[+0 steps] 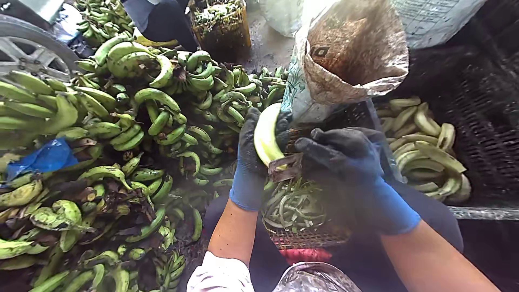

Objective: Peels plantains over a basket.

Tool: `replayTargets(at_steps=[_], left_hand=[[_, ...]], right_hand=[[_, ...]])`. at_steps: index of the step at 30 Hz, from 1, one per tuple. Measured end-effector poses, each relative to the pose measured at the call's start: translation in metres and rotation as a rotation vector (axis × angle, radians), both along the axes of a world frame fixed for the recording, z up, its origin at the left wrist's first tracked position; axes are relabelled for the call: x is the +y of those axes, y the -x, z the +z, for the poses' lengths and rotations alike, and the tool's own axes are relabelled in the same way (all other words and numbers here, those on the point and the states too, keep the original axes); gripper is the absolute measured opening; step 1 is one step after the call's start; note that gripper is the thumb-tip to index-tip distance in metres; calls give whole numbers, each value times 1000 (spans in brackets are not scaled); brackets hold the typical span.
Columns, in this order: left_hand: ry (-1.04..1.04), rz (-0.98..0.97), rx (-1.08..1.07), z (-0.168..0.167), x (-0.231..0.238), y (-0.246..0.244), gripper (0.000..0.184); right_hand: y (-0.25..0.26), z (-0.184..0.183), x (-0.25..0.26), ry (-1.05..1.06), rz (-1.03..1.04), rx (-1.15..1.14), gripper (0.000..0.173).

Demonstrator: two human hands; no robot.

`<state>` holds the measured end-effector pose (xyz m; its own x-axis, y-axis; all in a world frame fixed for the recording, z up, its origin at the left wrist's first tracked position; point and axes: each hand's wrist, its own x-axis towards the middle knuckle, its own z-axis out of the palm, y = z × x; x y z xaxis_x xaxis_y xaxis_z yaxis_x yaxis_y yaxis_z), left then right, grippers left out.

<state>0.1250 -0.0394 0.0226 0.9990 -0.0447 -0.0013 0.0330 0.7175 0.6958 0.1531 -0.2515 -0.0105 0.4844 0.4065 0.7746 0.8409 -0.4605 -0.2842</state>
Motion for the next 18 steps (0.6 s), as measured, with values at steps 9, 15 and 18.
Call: replayTargets(at_steps=[9,15,18], left_hand=[[-150,57,-118,-5,-20,-8,41],[-426,191,30,-13,-3,-2,33],[-657,209,-54,-17,-14,-1,38]], right_hand=[[-28,2,-8,-450,-25,902,39],[-6,2,-13,93,86,358,47],[-19,-6,3,-188,-142,491,51]])
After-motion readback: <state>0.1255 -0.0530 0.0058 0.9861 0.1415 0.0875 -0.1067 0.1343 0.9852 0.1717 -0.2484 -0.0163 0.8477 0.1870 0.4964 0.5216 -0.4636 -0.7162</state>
